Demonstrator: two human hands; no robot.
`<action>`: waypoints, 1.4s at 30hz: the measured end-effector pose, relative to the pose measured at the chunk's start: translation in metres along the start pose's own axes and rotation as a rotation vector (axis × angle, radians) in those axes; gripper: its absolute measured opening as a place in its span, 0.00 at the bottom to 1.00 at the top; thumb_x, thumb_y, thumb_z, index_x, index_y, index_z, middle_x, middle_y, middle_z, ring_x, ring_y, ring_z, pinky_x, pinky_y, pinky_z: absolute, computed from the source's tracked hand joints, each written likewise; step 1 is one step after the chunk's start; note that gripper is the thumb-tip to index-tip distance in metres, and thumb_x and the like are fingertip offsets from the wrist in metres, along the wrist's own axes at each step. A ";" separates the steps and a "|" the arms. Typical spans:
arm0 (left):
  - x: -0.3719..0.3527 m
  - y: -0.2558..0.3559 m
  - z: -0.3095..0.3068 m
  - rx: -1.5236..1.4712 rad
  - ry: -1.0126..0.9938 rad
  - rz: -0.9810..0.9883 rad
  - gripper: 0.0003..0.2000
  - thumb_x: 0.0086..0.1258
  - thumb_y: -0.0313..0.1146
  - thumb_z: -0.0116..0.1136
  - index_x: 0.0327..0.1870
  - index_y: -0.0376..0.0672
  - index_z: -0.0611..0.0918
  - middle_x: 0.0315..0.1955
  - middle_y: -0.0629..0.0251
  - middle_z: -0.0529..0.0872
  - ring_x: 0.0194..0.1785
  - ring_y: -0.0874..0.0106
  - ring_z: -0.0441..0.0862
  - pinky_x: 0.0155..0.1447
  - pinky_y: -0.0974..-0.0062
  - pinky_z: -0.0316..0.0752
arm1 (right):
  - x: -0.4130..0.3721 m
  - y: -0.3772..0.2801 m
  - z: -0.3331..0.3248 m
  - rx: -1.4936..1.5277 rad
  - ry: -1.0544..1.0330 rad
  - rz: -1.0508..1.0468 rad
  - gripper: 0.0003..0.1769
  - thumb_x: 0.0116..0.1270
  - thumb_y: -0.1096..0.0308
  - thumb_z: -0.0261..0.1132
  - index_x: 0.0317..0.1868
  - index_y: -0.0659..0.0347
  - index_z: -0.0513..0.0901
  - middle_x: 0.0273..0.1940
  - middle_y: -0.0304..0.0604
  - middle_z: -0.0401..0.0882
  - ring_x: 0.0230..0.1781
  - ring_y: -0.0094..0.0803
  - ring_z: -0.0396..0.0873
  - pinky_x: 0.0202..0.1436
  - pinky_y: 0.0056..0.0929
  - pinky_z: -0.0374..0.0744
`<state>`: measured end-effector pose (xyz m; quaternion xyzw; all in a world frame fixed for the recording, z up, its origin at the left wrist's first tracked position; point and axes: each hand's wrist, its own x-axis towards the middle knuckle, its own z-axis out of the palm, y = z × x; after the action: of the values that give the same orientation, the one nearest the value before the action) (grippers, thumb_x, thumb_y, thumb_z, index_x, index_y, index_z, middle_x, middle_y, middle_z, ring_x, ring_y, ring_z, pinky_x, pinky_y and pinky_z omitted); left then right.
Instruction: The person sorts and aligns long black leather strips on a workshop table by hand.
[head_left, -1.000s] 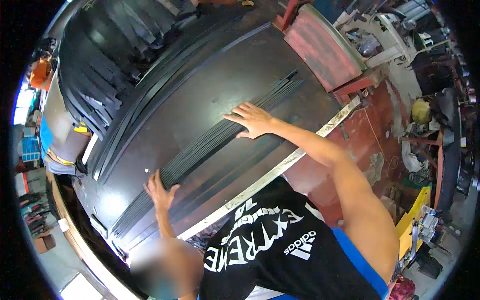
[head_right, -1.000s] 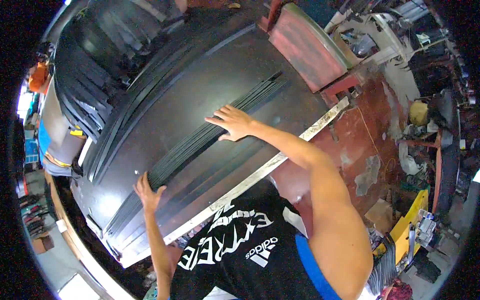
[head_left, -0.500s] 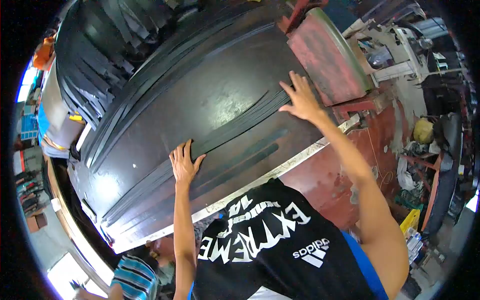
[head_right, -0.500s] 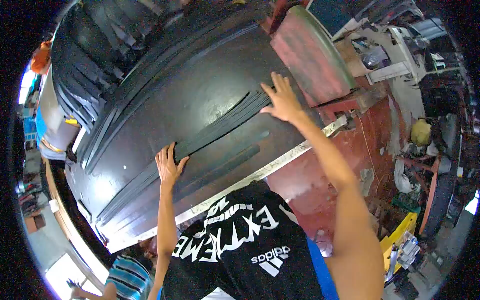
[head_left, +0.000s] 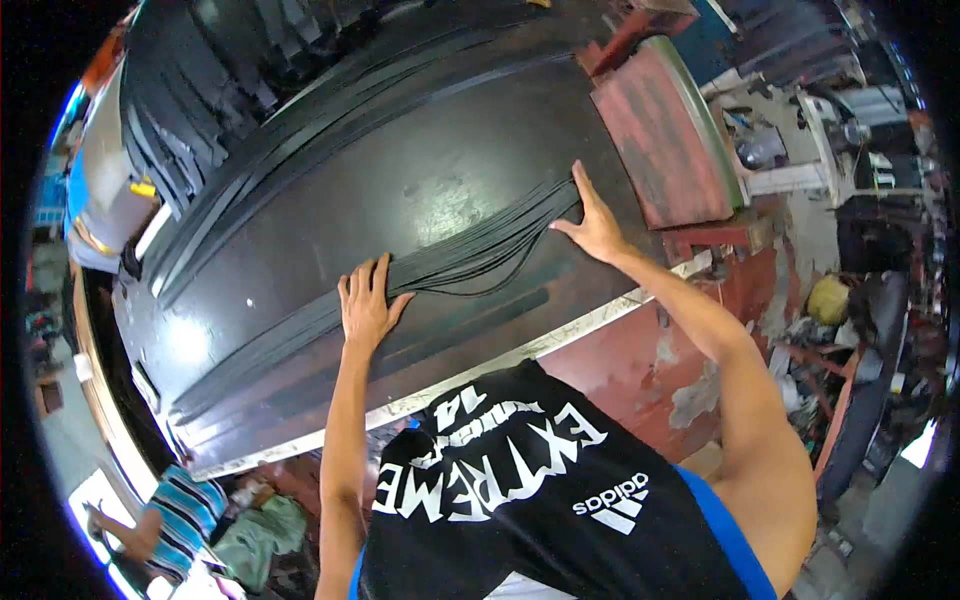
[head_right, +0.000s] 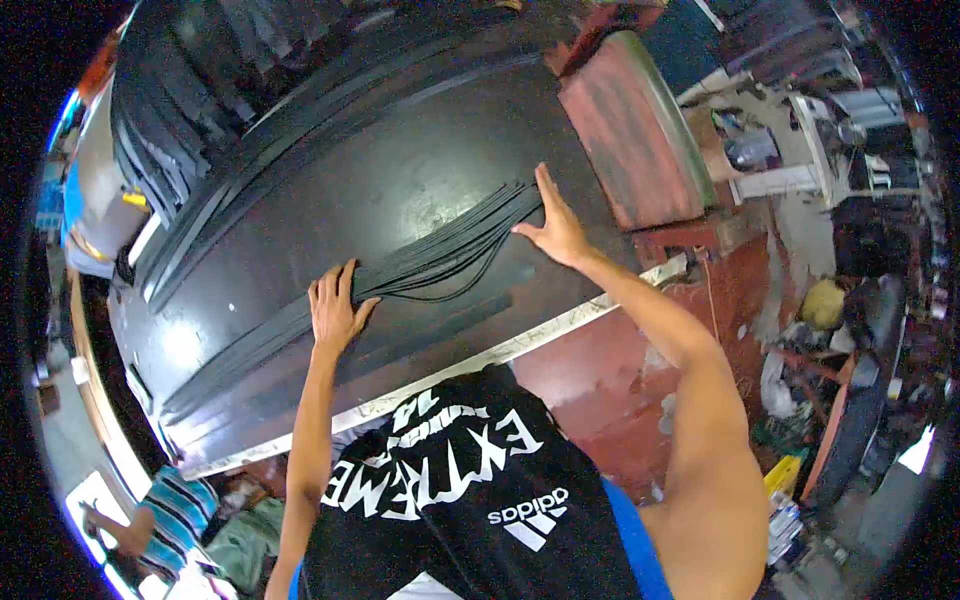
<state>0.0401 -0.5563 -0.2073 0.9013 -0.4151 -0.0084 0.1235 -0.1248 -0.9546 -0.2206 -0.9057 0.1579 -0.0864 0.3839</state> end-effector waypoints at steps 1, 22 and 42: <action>0.003 0.006 0.002 0.025 -0.027 0.008 0.39 0.61 0.57 0.65 0.71 0.46 0.70 0.61 0.57 0.75 0.64 0.58 0.71 0.71 0.49 0.59 | 0.001 -0.006 0.002 0.001 -0.036 0.020 0.64 0.54 0.60 0.79 0.80 0.60 0.43 0.81 0.53 0.40 0.81 0.48 0.46 0.80 0.41 0.55; 0.068 0.122 0.043 -0.023 0.038 0.046 0.37 0.68 0.43 0.63 0.75 0.40 0.62 0.65 0.57 0.71 0.67 0.60 0.68 0.71 0.43 0.58 | 0.022 -0.007 0.000 0.023 0.008 -0.053 0.58 0.52 0.66 0.79 0.80 0.53 0.53 0.81 0.49 0.48 0.80 0.49 0.52 0.81 0.42 0.54; 0.103 0.151 0.053 -0.061 -0.053 0.299 0.35 0.73 0.47 0.56 0.78 0.49 0.59 0.70 0.60 0.66 0.72 0.63 0.65 0.73 0.47 0.61 | -0.011 -0.011 -0.009 0.034 0.034 0.081 0.58 0.47 0.68 0.82 0.78 0.49 0.59 0.81 0.46 0.46 0.80 0.53 0.50 0.80 0.47 0.59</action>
<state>-0.0111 -0.7388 -0.2153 0.8247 -0.5474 -0.0263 0.1399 -0.1349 -0.9498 -0.2071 -0.8903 0.1994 -0.0888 0.3997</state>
